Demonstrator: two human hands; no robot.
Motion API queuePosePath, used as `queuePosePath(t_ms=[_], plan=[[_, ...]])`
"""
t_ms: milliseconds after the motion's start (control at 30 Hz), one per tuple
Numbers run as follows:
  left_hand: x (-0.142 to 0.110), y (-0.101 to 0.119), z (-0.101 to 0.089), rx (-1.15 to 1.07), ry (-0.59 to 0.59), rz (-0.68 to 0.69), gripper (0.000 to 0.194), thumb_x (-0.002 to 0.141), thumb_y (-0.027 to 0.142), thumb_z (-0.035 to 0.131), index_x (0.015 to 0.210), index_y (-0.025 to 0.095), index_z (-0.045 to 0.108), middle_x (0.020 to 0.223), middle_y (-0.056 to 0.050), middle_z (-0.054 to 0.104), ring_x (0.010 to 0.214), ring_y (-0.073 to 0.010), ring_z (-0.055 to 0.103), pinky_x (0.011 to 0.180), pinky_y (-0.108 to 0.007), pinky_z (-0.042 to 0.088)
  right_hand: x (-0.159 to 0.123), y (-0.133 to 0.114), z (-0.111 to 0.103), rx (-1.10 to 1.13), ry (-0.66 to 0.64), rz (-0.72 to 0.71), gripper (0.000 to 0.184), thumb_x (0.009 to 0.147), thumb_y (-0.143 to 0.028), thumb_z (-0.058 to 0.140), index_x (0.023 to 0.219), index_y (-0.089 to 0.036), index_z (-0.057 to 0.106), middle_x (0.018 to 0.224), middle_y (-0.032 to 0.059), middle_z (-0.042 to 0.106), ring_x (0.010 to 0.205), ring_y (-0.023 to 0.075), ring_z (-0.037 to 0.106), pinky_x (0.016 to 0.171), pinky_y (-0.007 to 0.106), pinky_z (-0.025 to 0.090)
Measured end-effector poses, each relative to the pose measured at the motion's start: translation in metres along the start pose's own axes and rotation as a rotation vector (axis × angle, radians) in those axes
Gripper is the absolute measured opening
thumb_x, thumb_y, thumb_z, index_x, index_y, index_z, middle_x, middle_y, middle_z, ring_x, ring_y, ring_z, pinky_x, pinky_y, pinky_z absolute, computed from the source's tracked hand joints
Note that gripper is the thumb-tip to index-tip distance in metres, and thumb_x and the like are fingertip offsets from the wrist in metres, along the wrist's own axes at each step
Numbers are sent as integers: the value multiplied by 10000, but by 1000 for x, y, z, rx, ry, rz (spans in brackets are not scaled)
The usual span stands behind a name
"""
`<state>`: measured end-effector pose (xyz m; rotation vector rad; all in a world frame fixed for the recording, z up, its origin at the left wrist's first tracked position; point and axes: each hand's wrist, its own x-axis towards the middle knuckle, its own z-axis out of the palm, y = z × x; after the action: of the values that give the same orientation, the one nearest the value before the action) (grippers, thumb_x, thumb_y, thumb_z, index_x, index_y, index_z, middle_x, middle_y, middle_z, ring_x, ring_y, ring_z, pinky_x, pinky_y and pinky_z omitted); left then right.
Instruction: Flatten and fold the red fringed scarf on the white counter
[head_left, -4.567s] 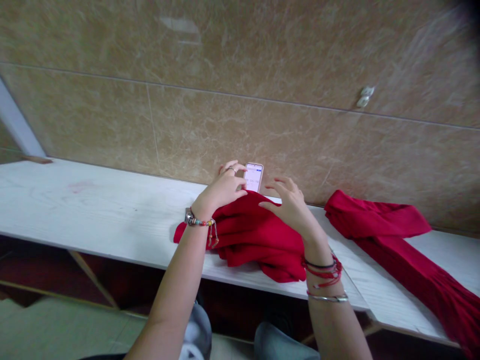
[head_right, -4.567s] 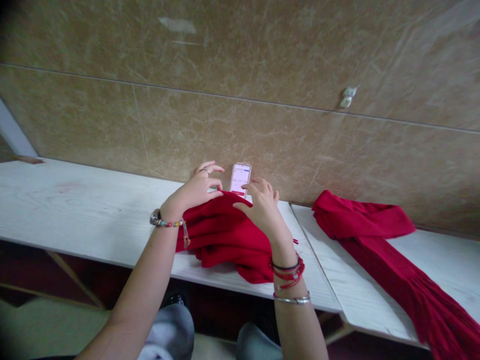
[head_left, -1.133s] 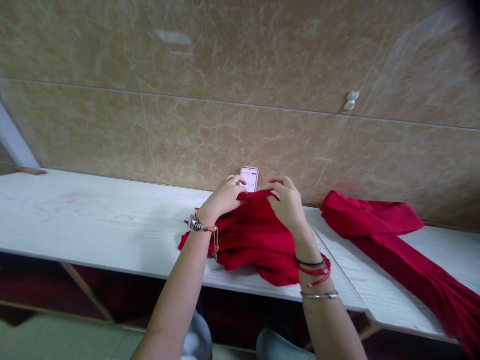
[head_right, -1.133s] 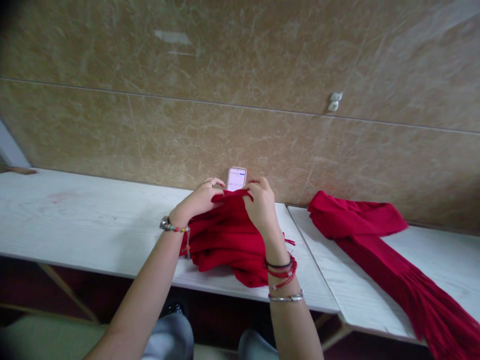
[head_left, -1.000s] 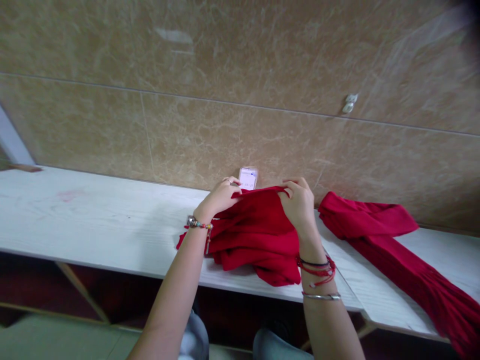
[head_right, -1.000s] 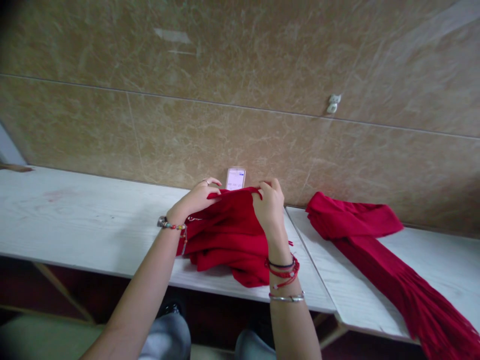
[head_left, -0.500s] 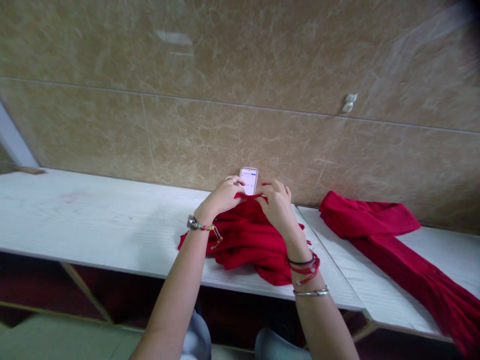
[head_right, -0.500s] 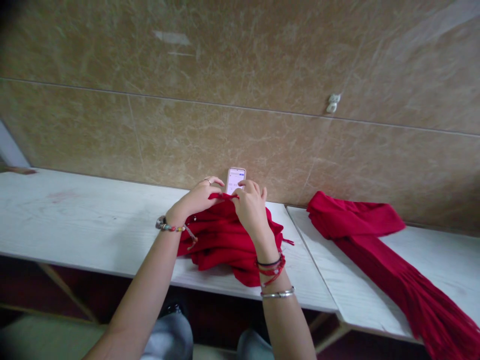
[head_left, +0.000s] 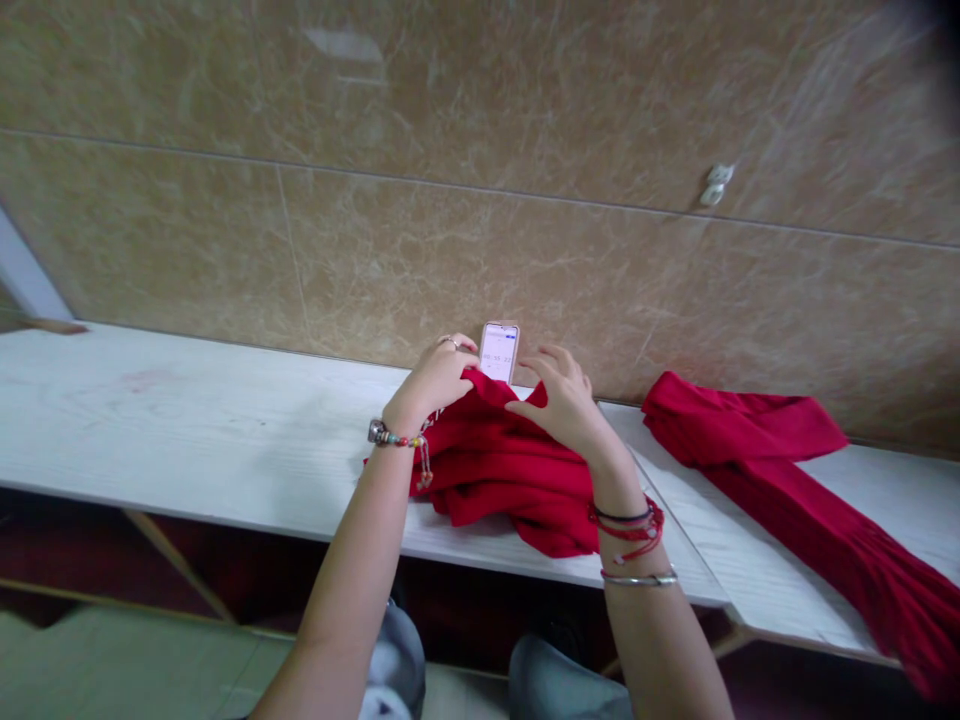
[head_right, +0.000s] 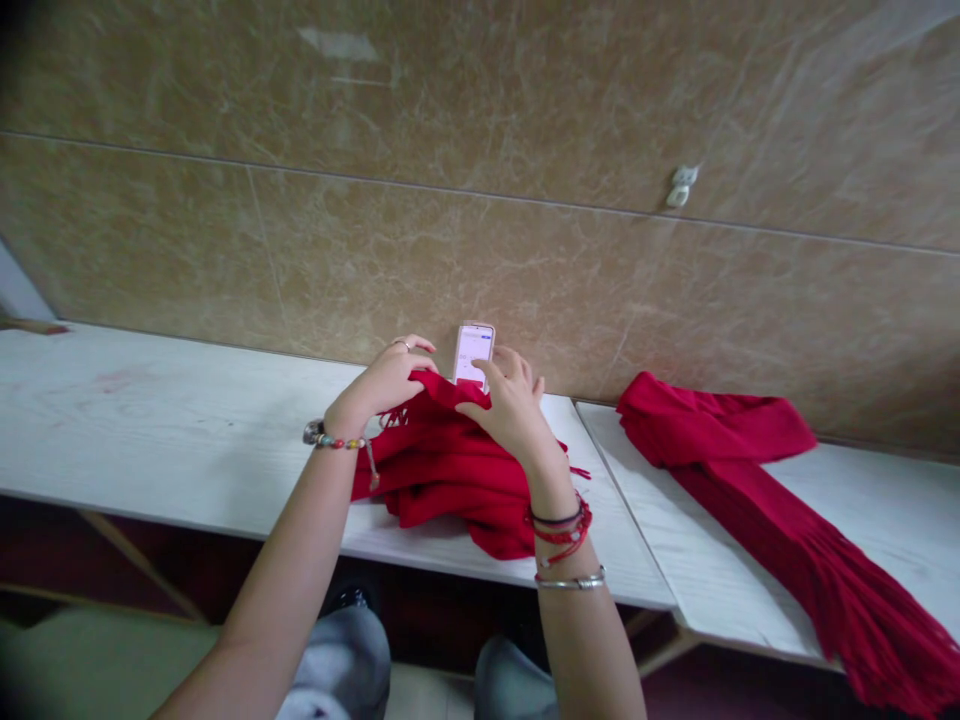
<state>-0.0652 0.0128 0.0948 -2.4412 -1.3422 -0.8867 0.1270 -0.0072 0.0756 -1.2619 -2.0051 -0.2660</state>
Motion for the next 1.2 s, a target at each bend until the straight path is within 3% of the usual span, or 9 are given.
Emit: queuePosePath(t_ms=[100, 200, 300, 433, 533, 700, 867, 1033, 1200], plan=[[2, 12, -3, -34, -20, 35, 225, 703, 96, 503, 782, 178, 697, 1114, -52, 541, 1039, -196, 498, 971, -326, 371, 0, -17, 8, -12, -52, -65, 325, 725, -336, 585, 1035, -239, 590, 1306, 112, 402, 1206, 320, 326, 908, 621, 269], [2, 17, -7, -43, -4, 16, 203, 729, 124, 508, 787, 178, 695, 1114, -49, 543, 1040, -196, 498, 972, -328, 370, 3, -23, 11, -10, -16, -32, 182, 788, -245, 470, 869, -219, 630, 1201, 103, 499, 1157, 294, 386, 930, 609, 250], [1, 12, -8, -11, 30, -47, 207, 727, 114, 515, 819, 166, 693, 1097, -58, 547, 1028, -194, 504, 957, -319, 381, 8, -15, 6, 47, 80, 7, 222, 799, -196, 407, 821, -210, 627, 1075, 98, 555, 1034, 253, 482, 933, 529, 304], [0, -3, -4, -3, 35, -119, 203, 717, 112, 527, 837, 144, 688, 1032, -74, 558, 995, -185, 523, 924, -296, 403, 9, 4, -5, 54, 204, 108, 215, 795, -216, 409, 820, -202, 621, 1013, 106, 546, 978, 250, 503, 889, 477, 362], [0, -3, -3, -39, 21, -114, 177, 737, 139, 522, 813, 140, 682, 1011, -71, 559, 990, -177, 527, 907, -284, 411, 6, 11, -7, 33, 168, 155, 198, 787, -231, 437, 855, -189, 619, 1033, 119, 529, 1009, 272, 484, 878, 501, 359], [4, 14, -3, -72, -4, -41, 171, 756, 140, 505, 792, 137, 672, 1032, -58, 554, 1000, -167, 522, 925, -286, 397, 1, -7, 3, 57, 25, -13, 349, 746, -319, 548, 1084, -232, 554, 1224, 106, 442, 1139, 315, 391, 900, 578, 305], [6, 18, -4, -93, -30, -11, 162, 742, 122, 513, 781, 147, 669, 1058, -45, 538, 982, -161, 524, 923, -288, 398, 8, -20, 6, 78, 62, 8, 220, 808, -234, 429, 903, -221, 626, 1134, 99, 504, 1090, 283, 443, 923, 531, 310], [1, -1, -8, -86, -37, -125, 127, 727, 126, 532, 738, 132, 659, 1029, -53, 536, 967, -171, 513, 929, -306, 389, 14, 11, -4, 116, 175, 101, 223, 797, -236, 422, 870, -198, 630, 938, 82, 556, 929, 226, 519, 859, 410, 395], [-6, -19, -14, -27, -18, -219, 155, 726, 115, 498, 686, 132, 647, 960, -54, 555, 981, -183, 500, 934, -312, 388, 6, 49, -8, 27, 232, 296, 217, 772, -216, 417, 814, -179, 627, 910, 105, 558, 922, 247, 515, 841, 439, 395]])
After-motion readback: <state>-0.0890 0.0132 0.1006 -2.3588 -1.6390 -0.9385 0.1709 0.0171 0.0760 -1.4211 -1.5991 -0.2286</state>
